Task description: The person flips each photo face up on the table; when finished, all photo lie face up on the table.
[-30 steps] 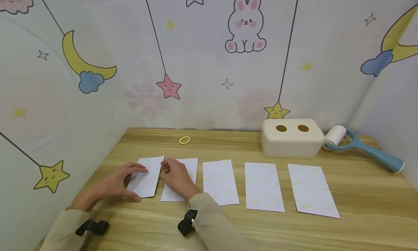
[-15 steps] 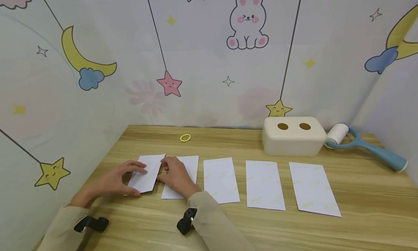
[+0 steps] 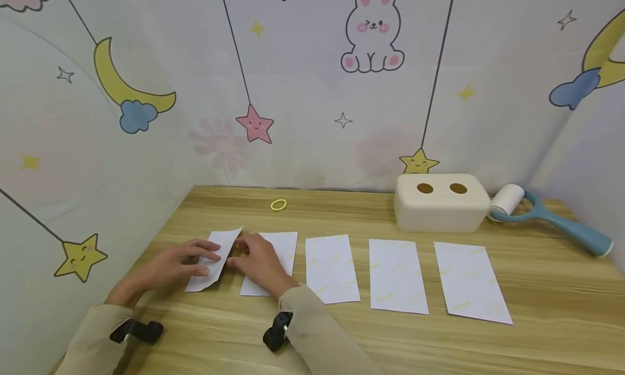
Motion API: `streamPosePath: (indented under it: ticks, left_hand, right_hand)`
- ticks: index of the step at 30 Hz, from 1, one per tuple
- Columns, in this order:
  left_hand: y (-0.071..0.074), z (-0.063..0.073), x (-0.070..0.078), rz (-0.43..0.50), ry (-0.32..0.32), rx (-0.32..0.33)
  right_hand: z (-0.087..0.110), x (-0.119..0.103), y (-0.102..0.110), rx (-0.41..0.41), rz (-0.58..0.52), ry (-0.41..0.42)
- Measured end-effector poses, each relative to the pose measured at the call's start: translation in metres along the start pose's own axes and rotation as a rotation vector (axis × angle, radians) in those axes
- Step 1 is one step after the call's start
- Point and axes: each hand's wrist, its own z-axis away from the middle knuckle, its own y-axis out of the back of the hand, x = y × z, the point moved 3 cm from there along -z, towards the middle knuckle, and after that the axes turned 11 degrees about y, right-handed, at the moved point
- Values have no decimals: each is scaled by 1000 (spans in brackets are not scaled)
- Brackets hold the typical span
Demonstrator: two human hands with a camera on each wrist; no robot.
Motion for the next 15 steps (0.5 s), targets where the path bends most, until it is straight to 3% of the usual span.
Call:
streamPosePath:
  ticks: [2, 9, 12, 15]
  left_hand:
    - [0, -3, 0, 32, 42, 21]
    - [-4, -16, 3, 51, 282, 108]
    - [-6, -18, 7, 47, 334, 113]
    - [-8, -19, 11, 31, 334, 115]
  right_hand:
    - [0, -1, -1, -14, -3, 11]
    - [-2, -2, -4, -36, 19, 18]
    - [-2, -3, -4, -43, 20, 20]
    - [-2, -3, -5, -52, 18, 18]
